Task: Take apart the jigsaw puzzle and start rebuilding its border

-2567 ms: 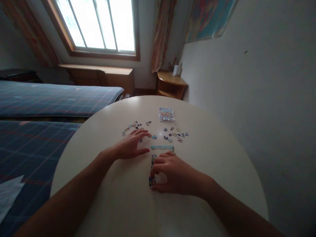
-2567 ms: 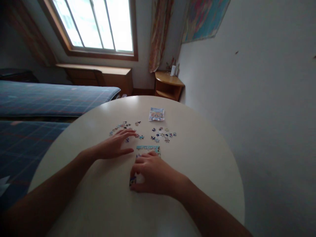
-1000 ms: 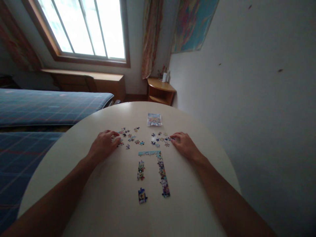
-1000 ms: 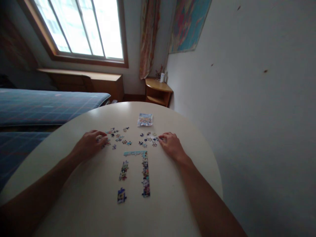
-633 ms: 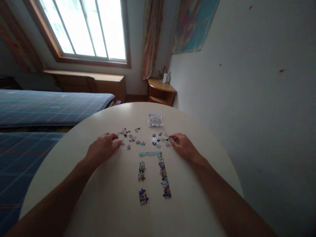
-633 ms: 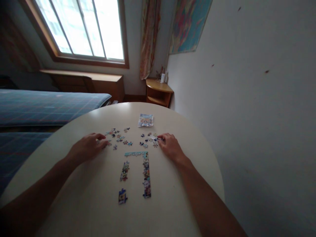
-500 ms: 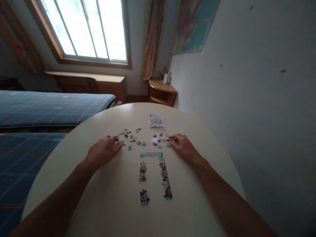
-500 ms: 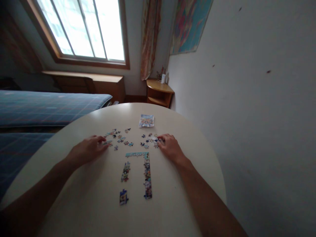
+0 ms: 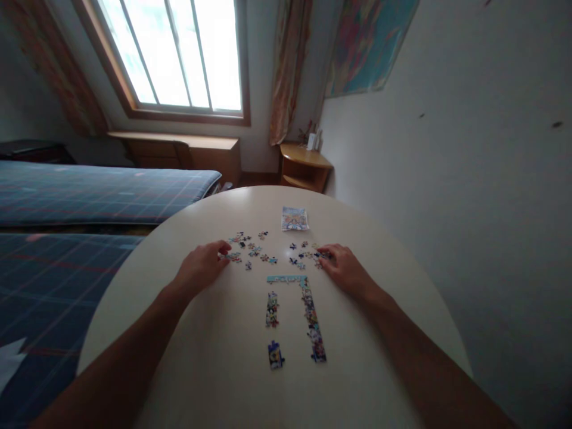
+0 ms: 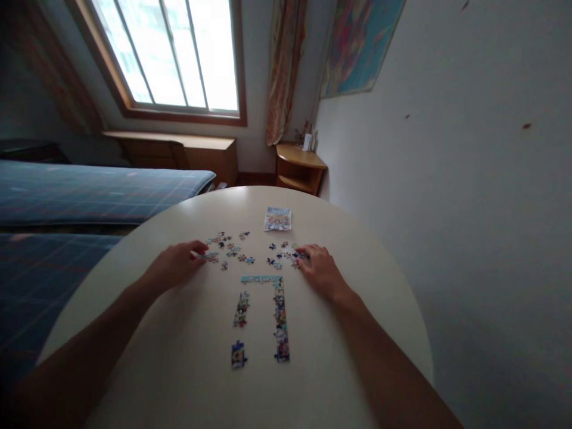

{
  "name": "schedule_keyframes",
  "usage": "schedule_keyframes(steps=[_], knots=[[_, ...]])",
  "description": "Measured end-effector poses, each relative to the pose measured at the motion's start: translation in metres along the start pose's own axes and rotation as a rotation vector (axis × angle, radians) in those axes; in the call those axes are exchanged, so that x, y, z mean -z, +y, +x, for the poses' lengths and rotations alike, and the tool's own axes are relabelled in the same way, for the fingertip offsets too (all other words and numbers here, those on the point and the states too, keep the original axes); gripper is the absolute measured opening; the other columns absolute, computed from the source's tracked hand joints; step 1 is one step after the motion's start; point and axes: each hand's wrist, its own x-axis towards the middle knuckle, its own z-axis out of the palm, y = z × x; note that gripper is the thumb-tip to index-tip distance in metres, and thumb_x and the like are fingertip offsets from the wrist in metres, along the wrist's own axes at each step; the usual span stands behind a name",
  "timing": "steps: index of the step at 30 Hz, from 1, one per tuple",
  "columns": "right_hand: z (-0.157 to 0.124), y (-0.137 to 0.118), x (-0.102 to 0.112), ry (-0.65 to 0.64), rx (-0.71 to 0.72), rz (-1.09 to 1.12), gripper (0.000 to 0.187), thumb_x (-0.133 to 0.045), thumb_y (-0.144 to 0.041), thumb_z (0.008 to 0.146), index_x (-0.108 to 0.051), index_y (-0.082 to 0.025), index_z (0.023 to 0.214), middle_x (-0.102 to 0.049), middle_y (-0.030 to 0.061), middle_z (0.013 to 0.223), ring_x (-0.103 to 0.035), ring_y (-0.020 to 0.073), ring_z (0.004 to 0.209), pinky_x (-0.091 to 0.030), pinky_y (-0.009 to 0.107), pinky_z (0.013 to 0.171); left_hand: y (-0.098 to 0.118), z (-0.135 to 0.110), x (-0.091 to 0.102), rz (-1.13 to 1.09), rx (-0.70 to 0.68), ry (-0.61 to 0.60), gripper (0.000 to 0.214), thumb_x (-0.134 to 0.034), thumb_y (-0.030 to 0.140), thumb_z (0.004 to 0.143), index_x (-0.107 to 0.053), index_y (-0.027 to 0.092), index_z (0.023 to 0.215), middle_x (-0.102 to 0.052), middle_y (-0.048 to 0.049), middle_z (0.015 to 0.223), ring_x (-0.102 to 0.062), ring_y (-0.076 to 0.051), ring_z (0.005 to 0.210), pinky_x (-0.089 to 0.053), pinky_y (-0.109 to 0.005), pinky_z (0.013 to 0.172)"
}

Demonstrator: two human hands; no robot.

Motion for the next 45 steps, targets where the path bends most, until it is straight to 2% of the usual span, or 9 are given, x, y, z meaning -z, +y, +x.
schedule_keyframes(steps=[7,16,19,23,26,30,34,38,45], knots=[[0.001,0.001,-0.001,-0.013,0.001,-0.015,0.029,-0.056,-0.027,0.089,-0.068,-0.015,0.112,-0.067,0.0126,0.117,-0.058,0.0268,0.107,-0.043,0.044,0.099,-0.011,0.005,0.006,-0.055,0.071,0.037,0.027,-0.060,0.027,0.079,-0.069,0.029,0.104,-0.076,0.0000,0.101,-0.070,-0.021,0.089,-0.052,-0.030,0.076],[0.001,0.003,-0.002,-0.012,-0.010,-0.016,0.030,-0.055,-0.028,0.089,-0.068,-0.016,0.113,-0.067,0.0124,0.119,-0.058,0.0276,0.109,-0.043,0.044,0.100,-0.019,0.014,0.001,-0.206,0.018,0.006,0.028,-0.063,0.020,0.074,-0.069,0.021,0.101,-0.076,-0.0029,0.093,-0.070,-0.019,0.082,-0.052,-0.029,0.073],[0.001,0.004,-0.002,-0.003,-0.010,-0.016,0.030,-0.055,-0.028,0.089,-0.068,-0.017,0.113,-0.067,0.0121,0.118,-0.058,0.0279,0.109,-0.044,0.045,0.099,-0.024,0.019,0.000,-0.352,0.039,-0.013,0.026,-0.064,0.021,0.072,-0.069,0.020,0.098,-0.076,-0.0038,0.087,-0.070,-0.019,0.076,-0.051,-0.029,0.068],[0.001,0.003,-0.002,-0.002,-0.008,-0.012,0.030,-0.056,-0.027,0.088,-0.068,-0.017,0.113,-0.067,0.0127,0.118,-0.058,0.0286,0.109,-0.044,0.046,0.099,-0.025,0.021,0.001,-0.613,0.072,-0.053,0.028,-0.069,0.031,0.068,-0.068,0.017,0.092,-0.076,-0.0061,0.081,-0.069,-0.019,0.068,-0.050,-0.028,0.063],[0.001,0.002,-0.001,-0.004,-0.003,-0.010,0.030,-0.055,-0.028,0.088,-0.068,-0.017,0.112,-0.067,0.0127,0.118,-0.058,0.0289,0.109,-0.044,0.046,0.099,-0.022,0.019,0.007,-0.695,0.094,-0.067,0.032,-0.074,0.036,0.064,-0.068,0.017,0.089,-0.076,-0.0058,0.079,-0.069,-0.020,0.069,-0.049,-0.028,0.062],[0.001,0.004,-0.001,-0.001,0.005,-0.010,0.030,-0.055,-0.029,0.088,-0.068,-0.017,0.113,-0.067,0.0125,0.118,-0.059,0.0288,0.110,-0.044,0.046,0.101,-0.023,0.018,0.016,-0.626,0.114,-0.007,0.029,-0.073,0.037,0.068,-0.069,0.018,0.090,-0.077,-0.0045,0.079,-0.070,-0.021,0.074,-0.050,-0.028,0.066],[0.003,0.011,-0.005,0.004,0.016,-0.015,0.031,-0.055,-0.031,0.088,-0.068,-0.018,0.113,-0.067,0.0120,0.119,-0.059,0.0284,0.110,-0.044,0.046,0.100,-0.037,0.020,0.017,-0.315,0.147,0.087,0.022,-0.068,0.033,0.075,-0.072,0.019,0.092,-0.076,-0.0044,0.085,-0.069,-0.019,0.075,-0.048,-0.026,0.066],[0.003,0.015,-0.007,0.004,0.033,-0.019,0.031,-0.054,-0.032,0.089,-0.068,-0.018,0.113,-0.067,0.0115,0.118,-0.059,0.0276,0.109,-0.044,0.045,0.100,-0.045,0.018,0.014,-0.145,0.142,-0.007,0.021,-0.067,0.036,0.078,-0.072,0.021,0.092,-0.075,-0.0029,0.087,-0.067,-0.016,0.074,-0.045,-0.023,0.062],[0.003,0.010,-0.005,-0.002,0.014,-0.034,0.034,-0.053,-0.032,0.089,-0.068,-0.014,0.114,-0.067,0.0142,0.119,-0.058,0.0297,0.111,-0.043,0.047,0.101,-0.036,0.015,0.012,-0.108,0.139,-0.132,0.018,-0.067,0.033,0.075,-0.074,0.023,0.088,-0.073,-0.0009,0.082,-0.065,-0.016,0.069,-0.041,-0.023,0.058]])
